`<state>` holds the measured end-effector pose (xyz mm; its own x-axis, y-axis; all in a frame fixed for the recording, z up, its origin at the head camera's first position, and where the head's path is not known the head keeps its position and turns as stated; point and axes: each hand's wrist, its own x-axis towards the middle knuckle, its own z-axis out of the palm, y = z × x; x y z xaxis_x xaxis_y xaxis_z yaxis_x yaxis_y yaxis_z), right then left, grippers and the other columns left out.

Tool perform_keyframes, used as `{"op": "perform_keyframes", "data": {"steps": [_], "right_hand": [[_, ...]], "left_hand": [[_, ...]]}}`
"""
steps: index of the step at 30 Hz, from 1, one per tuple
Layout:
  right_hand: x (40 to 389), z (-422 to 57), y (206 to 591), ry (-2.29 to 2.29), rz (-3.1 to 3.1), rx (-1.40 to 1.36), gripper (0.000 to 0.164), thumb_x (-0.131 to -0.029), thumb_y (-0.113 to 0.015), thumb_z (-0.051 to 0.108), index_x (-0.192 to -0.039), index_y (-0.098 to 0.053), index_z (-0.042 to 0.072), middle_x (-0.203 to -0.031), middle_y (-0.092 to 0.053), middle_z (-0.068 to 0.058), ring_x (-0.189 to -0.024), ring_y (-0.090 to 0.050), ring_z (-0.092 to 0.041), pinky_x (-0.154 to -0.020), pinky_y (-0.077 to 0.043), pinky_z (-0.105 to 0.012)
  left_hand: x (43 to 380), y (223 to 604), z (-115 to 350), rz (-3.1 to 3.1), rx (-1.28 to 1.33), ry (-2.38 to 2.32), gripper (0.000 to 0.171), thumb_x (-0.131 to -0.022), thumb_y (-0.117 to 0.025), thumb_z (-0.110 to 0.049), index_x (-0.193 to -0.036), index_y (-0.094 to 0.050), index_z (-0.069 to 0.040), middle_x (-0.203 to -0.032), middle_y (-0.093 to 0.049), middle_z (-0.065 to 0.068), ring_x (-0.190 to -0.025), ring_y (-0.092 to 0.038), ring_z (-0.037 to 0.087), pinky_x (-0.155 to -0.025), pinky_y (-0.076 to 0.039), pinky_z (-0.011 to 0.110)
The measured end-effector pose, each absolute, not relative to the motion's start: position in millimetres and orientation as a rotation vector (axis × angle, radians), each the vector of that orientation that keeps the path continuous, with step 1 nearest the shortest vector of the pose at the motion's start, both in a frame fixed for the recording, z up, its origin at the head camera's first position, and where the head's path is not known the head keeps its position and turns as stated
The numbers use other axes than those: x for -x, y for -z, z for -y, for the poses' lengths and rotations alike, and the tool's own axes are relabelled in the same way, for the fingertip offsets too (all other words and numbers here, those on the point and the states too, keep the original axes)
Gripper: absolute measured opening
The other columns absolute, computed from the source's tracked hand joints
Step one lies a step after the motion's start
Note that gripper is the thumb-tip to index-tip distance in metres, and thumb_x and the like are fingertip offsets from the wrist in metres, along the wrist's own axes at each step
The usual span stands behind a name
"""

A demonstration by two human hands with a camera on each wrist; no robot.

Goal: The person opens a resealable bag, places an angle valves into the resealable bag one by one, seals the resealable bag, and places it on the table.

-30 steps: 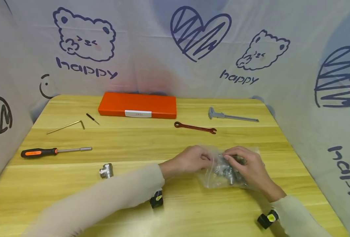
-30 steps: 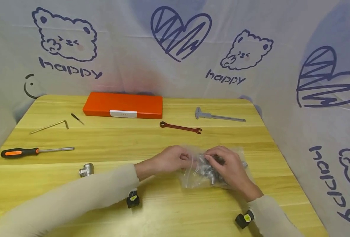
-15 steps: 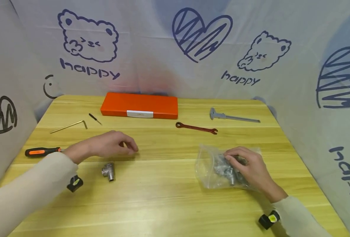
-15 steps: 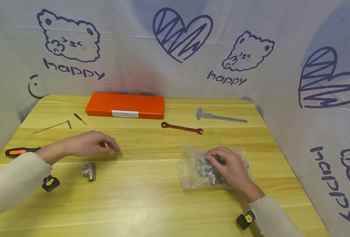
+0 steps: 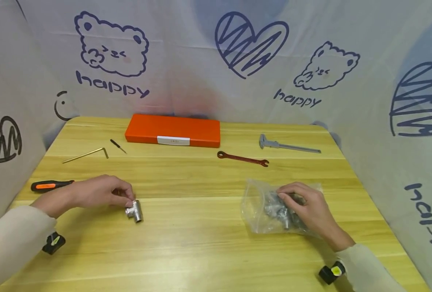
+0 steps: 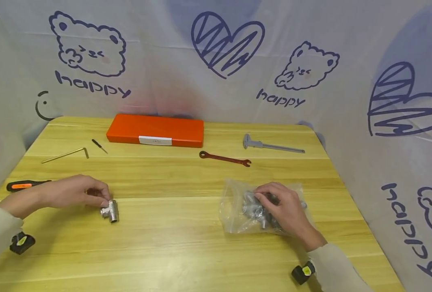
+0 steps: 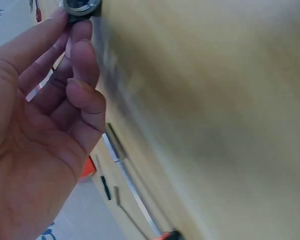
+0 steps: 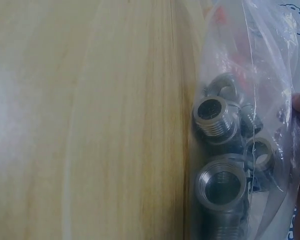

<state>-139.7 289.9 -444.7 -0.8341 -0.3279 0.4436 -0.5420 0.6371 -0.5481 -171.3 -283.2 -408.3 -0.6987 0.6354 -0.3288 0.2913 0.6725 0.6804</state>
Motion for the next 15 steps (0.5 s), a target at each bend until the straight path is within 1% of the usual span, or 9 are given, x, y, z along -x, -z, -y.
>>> {"op": "perform_keyframes", "data": {"steps": [3,7,11,15], "right_hand": [[139.8,-289.9,445.4,-1.009,2.552,-0.704,0.022,-0.096,-0.079,-0.003,-0.108,-0.083,0.015,-0.110,-0.081,0.001,-0.100,-0.071,-0.001,-0.084,-0.055,-0.012],[140.3,-290.2,445.9,-1.002,2.553,-0.704,0.021,-0.096,-0.079,-0.002,-0.108,-0.083,0.015,-0.111,-0.081,0.001,-0.101,-0.071,-0.001,-0.085,-0.056,-0.012],[140.6,-290.5,446.7,-0.999,2.564,-0.695,0.021,-0.097,-0.079,-0.001,-0.109,-0.083,0.016,-0.111,-0.081,0.002,-0.102,-0.071,-0.001,-0.087,-0.056,-0.012],[140.8,-289.9,447.1,-1.002,2.584,-0.681,0.021,-0.099,-0.078,0.002,-0.110,-0.083,0.018,-0.113,-0.081,0.003,-0.103,-0.071,-0.002,-0.089,-0.055,-0.011]], "left_hand": [[167.6,412.5,286.1,-2.332,-0.690,-0.872,0.010,-0.107,-0.071,-0.027,-0.103,-0.076,-0.019,-0.081,-0.063,-0.006,-0.071,-0.053,0.004,-0.063,-0.044,0.023],[165.7,416.5,284.6,-2.369,-0.665,-0.937,0.010,-0.107,-0.071,-0.025,-0.101,-0.076,-0.020,-0.078,-0.061,-0.005,-0.069,-0.052,0.006,-0.060,-0.042,0.023],[166.6,420.1,269.3,-2.428,-0.662,-1.022,0.010,-0.106,-0.072,-0.023,-0.099,-0.077,-0.018,-0.079,-0.064,-0.003,-0.070,-0.054,0.006,-0.061,-0.044,0.023],[169.0,422.5,235.2,-2.465,-0.638,-1.078,0.010,-0.106,-0.073,-0.023,-0.100,-0.077,-0.016,-0.082,-0.071,-0.001,-0.072,-0.056,0.009,-0.062,-0.046,0.023]]}}
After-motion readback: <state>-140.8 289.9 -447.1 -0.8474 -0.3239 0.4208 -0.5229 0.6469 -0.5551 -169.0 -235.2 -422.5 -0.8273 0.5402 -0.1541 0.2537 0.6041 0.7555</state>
